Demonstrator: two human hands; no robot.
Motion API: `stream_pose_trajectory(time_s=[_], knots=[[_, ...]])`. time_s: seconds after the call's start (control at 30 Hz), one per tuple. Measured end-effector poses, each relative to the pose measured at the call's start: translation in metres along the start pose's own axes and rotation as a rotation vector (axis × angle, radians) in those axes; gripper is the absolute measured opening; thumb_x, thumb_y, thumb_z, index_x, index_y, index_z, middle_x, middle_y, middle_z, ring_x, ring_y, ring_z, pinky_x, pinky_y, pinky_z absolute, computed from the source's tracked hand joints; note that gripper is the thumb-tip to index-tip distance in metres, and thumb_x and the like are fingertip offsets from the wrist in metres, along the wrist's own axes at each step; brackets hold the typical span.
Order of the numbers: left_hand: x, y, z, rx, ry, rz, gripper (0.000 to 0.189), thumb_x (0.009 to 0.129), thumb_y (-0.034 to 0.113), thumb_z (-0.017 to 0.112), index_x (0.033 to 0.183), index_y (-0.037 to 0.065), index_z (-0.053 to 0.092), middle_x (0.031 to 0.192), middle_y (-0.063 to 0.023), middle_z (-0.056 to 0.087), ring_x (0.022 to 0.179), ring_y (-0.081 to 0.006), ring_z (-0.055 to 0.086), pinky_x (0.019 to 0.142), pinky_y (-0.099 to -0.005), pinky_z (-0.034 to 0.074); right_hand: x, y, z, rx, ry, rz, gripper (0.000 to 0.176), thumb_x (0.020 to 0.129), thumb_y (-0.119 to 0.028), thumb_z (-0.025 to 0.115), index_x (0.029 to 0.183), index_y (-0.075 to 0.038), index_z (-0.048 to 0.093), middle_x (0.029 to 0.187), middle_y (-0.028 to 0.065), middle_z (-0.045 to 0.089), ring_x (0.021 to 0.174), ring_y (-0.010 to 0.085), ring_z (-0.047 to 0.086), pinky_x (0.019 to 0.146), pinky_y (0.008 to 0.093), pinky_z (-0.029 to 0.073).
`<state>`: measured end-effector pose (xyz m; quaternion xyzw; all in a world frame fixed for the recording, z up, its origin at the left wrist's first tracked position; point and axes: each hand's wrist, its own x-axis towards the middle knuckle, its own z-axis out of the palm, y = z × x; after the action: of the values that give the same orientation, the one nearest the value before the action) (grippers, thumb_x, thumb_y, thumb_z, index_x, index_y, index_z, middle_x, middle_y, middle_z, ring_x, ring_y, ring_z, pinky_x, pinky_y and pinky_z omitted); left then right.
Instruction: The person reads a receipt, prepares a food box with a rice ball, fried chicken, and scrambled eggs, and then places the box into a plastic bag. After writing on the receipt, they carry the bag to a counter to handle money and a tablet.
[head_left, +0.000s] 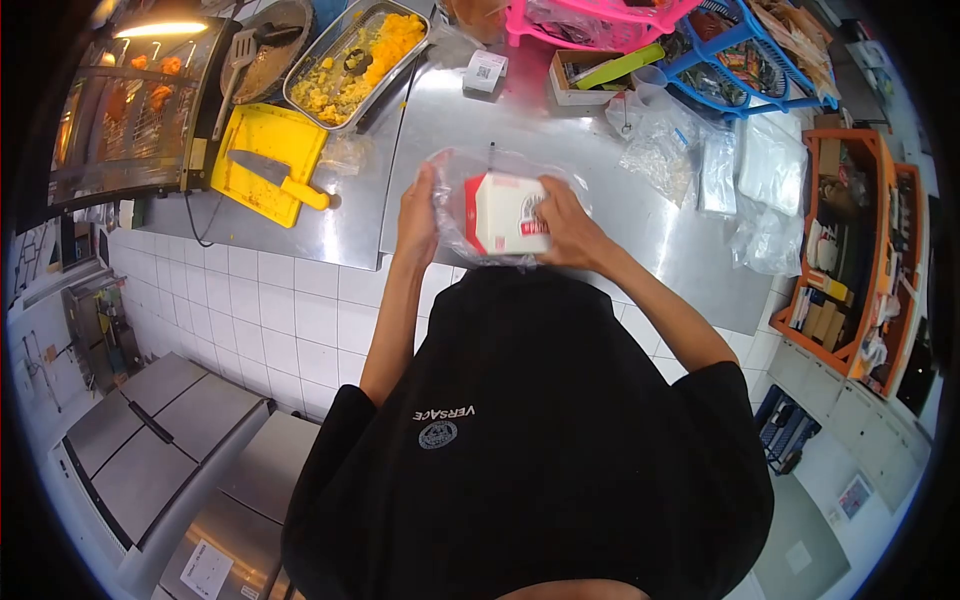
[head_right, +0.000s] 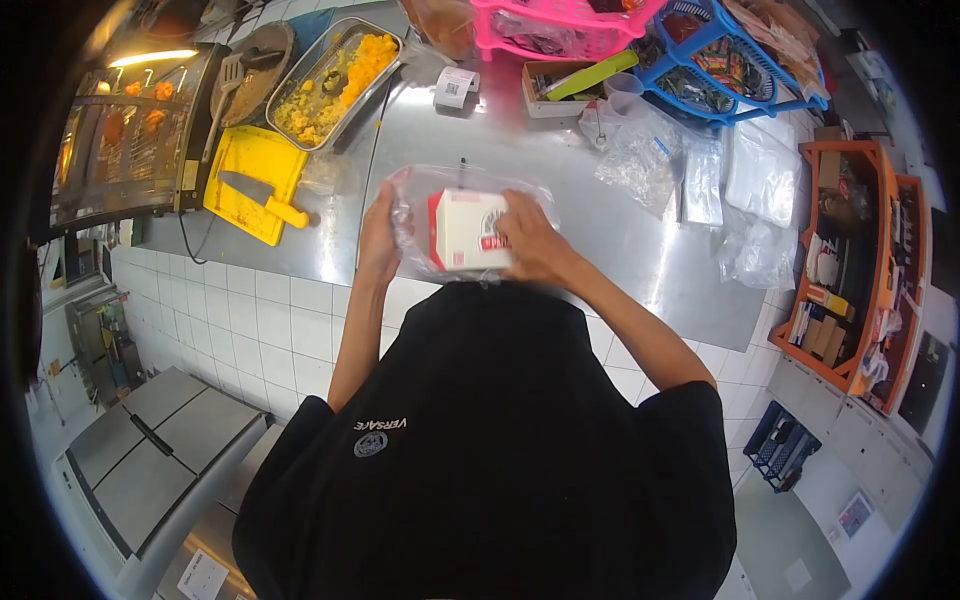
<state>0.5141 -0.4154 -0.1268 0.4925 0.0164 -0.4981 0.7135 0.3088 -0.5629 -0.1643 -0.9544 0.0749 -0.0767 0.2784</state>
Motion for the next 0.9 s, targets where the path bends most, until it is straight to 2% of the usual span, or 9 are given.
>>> stream_pose_trajectory(time_s=[0.03,0.13,0.2,0.3,0.4,0.43,0.53,0.67,0.9], knots=[[0.008,-0.009,-0.002,0.337,-0.004,0.141,0.046,0.104,0.039,0.044,0.134,0.007,0.055,0.093,-0.0007,0.06,0.079,-0.0124,0.055,0.071,-0.0273,0.045,-0.005,-0.01,-0.007,-0.014,-0.114,0.087,0.067,0.062,-0.027,0.086,0.11,0.001,0.048,0.14,0.0333,0.033,0.133,0.05,0.032,0.111,0.0517,0.03],[0.002,-0.022,0.017,0.853,-0.033,0.205,0.037,0.103,0.027,0.045,0.121,0.002,0.064,0.083,-0.0113,0.07,0.077,-0.0259,0.067,0.071,-0.0382,0.05,-0.005,-0.035,-0.035,-0.218,-0.253,0.134,0.074,0.064,-0.03,0.085,0.119,0.002,0.048,0.133,0.0321,0.04,0.124,0.0476,0.04,0.108,0.0547,0.031],[-0.018,-0.032,0.031,1.227,-0.161,0.623,0.035,0.099,0.019,0.048,0.128,0.001,0.058,0.069,-0.0204,0.063,0.06,-0.0364,0.061,0.059,-0.0437,0.046,-0.008,-0.03,-0.033,-0.18,-0.198,0.279,0.075,0.063,-0.03,0.085,0.12,0.003,0.048,0.132,0.0315,0.041,0.123,0.0473,0.04,0.106,0.0548,0.032],[-0.051,-0.024,0.048,1.169,-0.192,0.252,0.039,0.095,0.011,0.048,0.134,0.002,0.052,0.068,-0.0268,0.056,0.062,-0.0436,0.059,0.06,-0.046,0.046,-0.018,-0.023,-0.017,-0.143,-0.107,0.526,0.076,0.063,-0.029,0.084,0.12,0.004,0.047,0.13,0.0304,0.042,0.122,0.0469,0.04,0.102,0.0548,0.033],[-0.061,-0.021,0.078,0.973,-0.234,0.254,0.043,0.095,0.008,0.047,0.137,0.002,0.048,0.083,-0.028,0.062,0.077,-0.0437,0.063,0.072,-0.0448,0.049,-0.029,-0.032,0.001,-0.136,-0.04,0.675,0.075,0.064,-0.029,0.082,0.122,0.004,0.047,0.126,0.0286,0.044,0.121,0.0466,0.04,0.101,0.0586,0.031],[-0.045,-0.05,0.083,0.894,-0.269,0.689,0.044,0.094,0.007,0.045,0.138,0.001,0.048,0.102,-0.0293,0.063,0.095,-0.0437,0.061,0.086,-0.0428,0.048,-0.037,-0.025,0.02,-0.278,-0.015,0.594,0.072,0.066,-0.03,0.081,0.121,0.003,0.047,0.125,0.028,0.044,0.121,0.0462,0.04,0.101,0.0607,0.03],[-0.02,-0.052,0.089,0.939,-0.172,0.597,0.043,0.095,0.008,0.046,0.137,0.0,0.049,0.119,-0.0297,0.058,0.109,-0.0433,0.056,0.095,-0.041,0.044,-0.032,-0.022,0.022,-0.404,0.041,0.483,0.065,0.07,-0.033,0.079,0.117,0.001,0.049,0.124,0.0278,0.043,0.121,0.0456,0.04,0.1,0.0662,0.029],[-0.004,-0.008,0.039,0.908,0.144,0.378,0.032,0.096,0.014,0.051,0.126,0.007,0.061,0.085,-0.0222,0.068,0.08,-0.0339,0.068,0.071,-0.0413,0.05,-0.026,-0.03,0.01,-0.243,-0.101,0.621,0.069,0.068,-0.045,0.08,0.112,0.001,0.053,0.126,0.0278,0.042,0.122,0.0449,0.039,0.1,0.0624,0.034],[-0.008,0.009,0.018,1.297,0.113,0.471,0.032,0.094,0.019,0.058,0.123,0.007,0.062,0.064,-0.0149,0.062,0.058,-0.0276,0.063,0.059,-0.0404,0.047,-0.035,-0.017,0.017,-0.294,-0.006,0.427,0.062,0.069,-0.043,0.078,0.106,0.0,0.053,0.119,0.0247,0.045,0.115,0.0427,0.043,0.099,0.0614,0.034]])
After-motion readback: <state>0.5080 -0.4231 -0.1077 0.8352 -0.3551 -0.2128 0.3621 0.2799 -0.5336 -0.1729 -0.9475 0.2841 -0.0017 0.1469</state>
